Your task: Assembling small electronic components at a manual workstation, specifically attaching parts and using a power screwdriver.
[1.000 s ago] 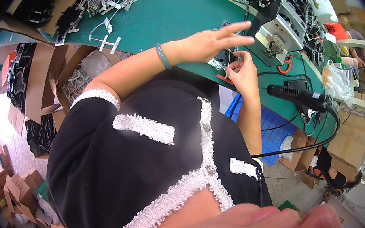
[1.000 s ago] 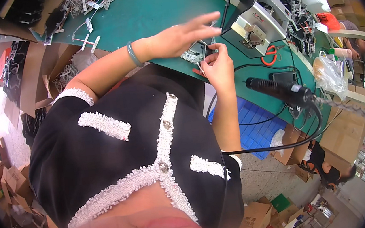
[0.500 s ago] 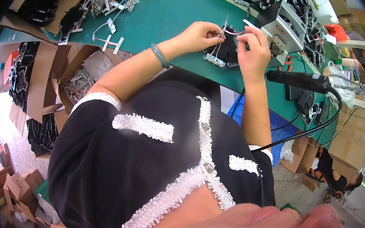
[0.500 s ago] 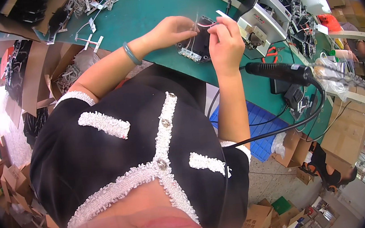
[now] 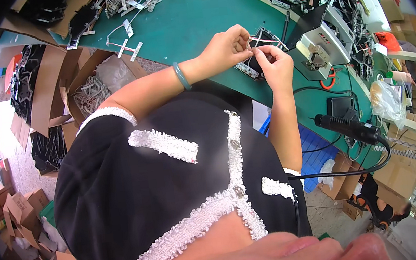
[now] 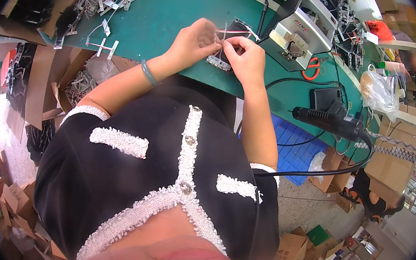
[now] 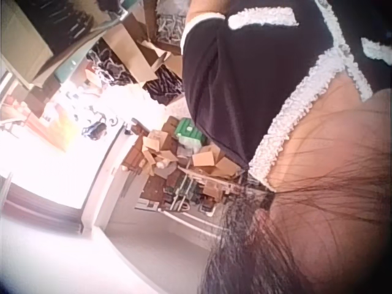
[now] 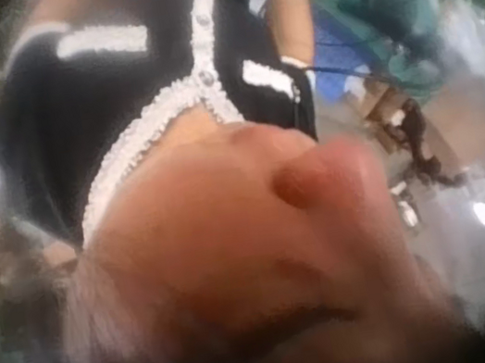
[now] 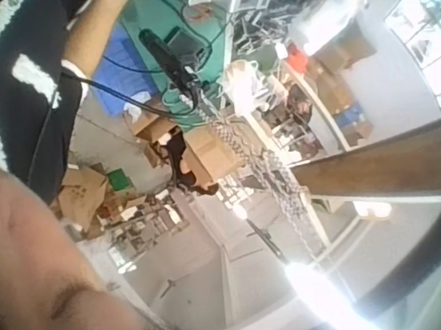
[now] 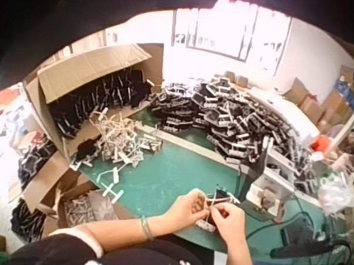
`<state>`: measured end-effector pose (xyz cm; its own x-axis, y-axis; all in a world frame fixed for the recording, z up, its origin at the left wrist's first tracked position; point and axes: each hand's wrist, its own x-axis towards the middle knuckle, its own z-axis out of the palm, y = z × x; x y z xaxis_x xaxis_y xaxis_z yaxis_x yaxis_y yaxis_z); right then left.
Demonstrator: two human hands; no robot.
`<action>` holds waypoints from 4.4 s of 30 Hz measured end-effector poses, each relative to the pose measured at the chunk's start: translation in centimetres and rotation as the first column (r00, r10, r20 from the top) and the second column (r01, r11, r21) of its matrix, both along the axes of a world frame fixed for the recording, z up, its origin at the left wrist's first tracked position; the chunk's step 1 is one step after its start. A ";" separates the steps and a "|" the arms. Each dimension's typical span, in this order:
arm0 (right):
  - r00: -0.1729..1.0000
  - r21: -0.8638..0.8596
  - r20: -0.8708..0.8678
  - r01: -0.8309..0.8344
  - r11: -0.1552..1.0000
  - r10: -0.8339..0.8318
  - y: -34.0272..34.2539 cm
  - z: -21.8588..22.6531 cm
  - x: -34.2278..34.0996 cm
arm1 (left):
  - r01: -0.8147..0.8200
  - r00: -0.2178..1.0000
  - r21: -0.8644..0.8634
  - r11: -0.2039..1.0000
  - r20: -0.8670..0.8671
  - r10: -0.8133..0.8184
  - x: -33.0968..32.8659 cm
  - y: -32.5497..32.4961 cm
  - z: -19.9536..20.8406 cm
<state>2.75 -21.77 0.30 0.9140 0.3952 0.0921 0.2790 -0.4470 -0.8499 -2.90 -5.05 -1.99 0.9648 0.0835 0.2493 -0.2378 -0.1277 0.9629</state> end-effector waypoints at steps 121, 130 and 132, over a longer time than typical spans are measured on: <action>0.715 0.405 0.348 0.469 0.785 -0.607 -18.1 4.2 -2.3 | 0.103 0.977 0.422 0.901 0.125 -0.171 -1.0 0.5 -1.5; 0.845 0.572 0.192 0.317 0.756 -0.499 -12.9 5.1 5.9 | 0.088 0.966 0.415 0.906 0.188 -0.180 -0.6 0.1 -1.4; 0.837 0.579 0.209 0.311 0.754 -0.506 -12.6 5.4 6.6 | 0.063 0.964 0.436 0.898 0.207 -0.168 -0.6 0.3 -1.4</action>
